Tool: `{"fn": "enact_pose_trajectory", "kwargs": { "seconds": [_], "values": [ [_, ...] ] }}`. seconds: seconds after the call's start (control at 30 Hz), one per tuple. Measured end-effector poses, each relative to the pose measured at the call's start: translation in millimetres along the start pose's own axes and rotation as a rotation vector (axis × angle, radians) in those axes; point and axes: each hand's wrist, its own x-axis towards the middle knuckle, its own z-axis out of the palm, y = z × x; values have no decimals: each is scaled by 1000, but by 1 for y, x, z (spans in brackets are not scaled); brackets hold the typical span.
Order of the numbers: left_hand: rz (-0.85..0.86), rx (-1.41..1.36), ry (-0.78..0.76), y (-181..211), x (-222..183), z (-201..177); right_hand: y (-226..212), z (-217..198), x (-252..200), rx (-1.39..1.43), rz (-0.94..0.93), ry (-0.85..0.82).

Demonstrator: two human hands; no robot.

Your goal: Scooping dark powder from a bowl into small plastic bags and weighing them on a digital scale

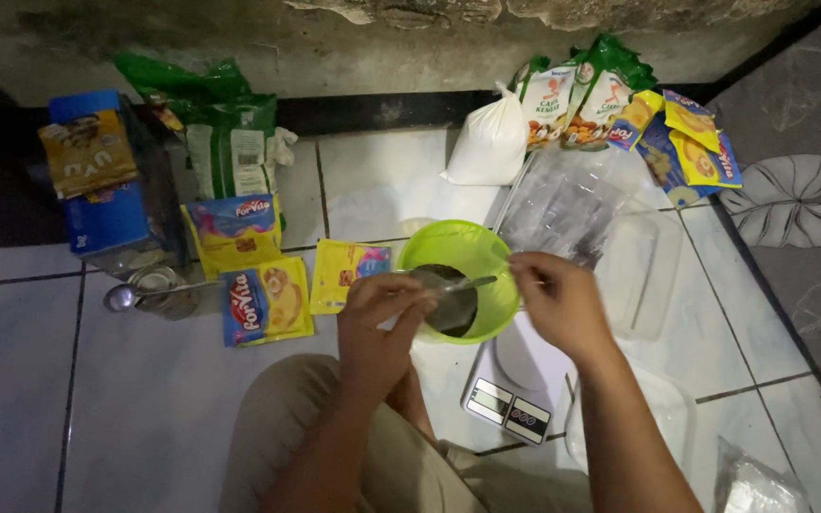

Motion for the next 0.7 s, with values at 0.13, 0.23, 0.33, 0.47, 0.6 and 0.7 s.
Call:
{"fn": "enact_pose_trajectory", "kwargs": {
  "seconds": [0.13, 0.23, 0.33, 0.47, 0.6, 0.7],
  "values": [
    [-176, -85, 92, -3, 3, -2, -3, 41, 29, -716, -229, -396],
    [-218, -63, 139, -6, 7, -6, 41, 84, 46, -1008, -137, -576],
    [-247, -106, 176, -2, 12, -9, 90, 111, 60, -1225, -89, -736],
    [-262, -84, 177, -3, 15, -10, 89, 153, 67, -1420, 410, -916],
    [-298, -75, 178, -12, 13, -5, 90, 118, 69, -1111, 114, -706],
    [-310, -151, 189, -8, 14, -3, 90, 122, 72, -1313, -145, -653]
  ]
}}
